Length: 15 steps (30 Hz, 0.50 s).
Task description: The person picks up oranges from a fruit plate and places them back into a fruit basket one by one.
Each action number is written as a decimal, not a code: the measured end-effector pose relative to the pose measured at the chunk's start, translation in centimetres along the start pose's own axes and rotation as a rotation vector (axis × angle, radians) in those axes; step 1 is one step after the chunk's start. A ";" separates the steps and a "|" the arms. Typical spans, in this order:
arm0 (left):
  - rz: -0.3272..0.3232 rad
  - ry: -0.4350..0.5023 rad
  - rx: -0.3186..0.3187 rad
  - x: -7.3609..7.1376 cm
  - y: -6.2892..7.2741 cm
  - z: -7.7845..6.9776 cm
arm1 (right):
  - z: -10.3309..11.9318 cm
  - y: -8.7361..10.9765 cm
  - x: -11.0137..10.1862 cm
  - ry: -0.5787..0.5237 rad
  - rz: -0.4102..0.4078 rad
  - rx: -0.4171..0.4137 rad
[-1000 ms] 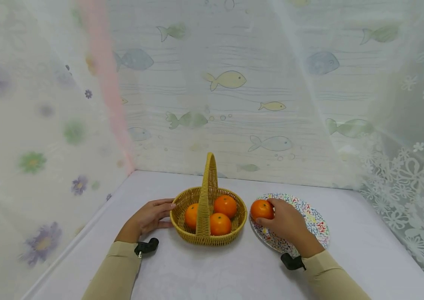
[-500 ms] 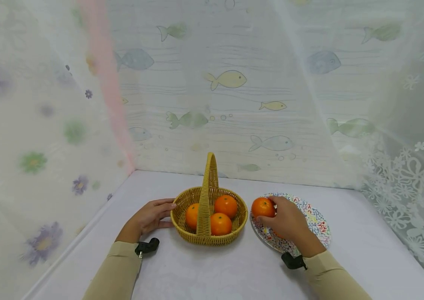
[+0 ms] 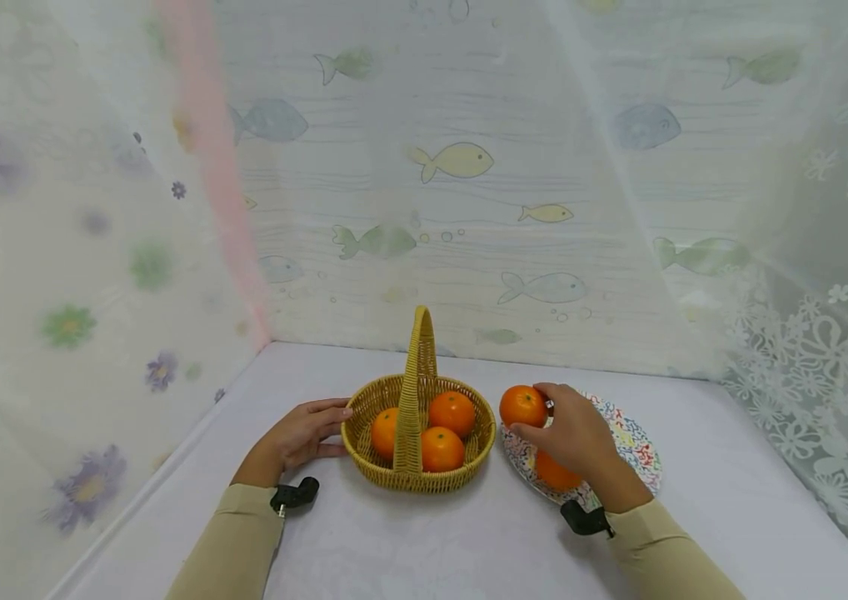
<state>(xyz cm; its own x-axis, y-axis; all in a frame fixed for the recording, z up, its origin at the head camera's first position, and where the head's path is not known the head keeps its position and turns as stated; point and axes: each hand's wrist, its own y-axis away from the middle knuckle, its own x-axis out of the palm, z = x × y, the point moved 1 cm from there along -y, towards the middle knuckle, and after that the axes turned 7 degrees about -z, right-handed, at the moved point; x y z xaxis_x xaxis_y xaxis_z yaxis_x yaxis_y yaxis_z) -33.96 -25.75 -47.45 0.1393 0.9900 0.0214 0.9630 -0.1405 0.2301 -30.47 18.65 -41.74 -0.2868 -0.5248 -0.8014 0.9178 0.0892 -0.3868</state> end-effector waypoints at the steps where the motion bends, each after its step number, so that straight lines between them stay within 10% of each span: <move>1: 0.000 0.002 -0.002 0.0 0.0 0.0 | 0.1 0.0 -0.1 -0.005 -0.002 -0.003; 15: -0.019 0.002 -0.013 0.1 0.1 -0.2 | 1.7 -0.4 -1.5 -0.037 -0.048 0.000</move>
<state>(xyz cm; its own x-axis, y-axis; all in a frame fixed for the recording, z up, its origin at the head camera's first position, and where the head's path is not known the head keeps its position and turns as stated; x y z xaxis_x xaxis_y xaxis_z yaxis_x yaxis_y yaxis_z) -33.94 -25.68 -47.27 0.1201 0.9926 0.0190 0.9623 -0.1211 0.2436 -29.95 17.98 -39.56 -0.3201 -0.5591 -0.7648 0.9033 0.0633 -0.4243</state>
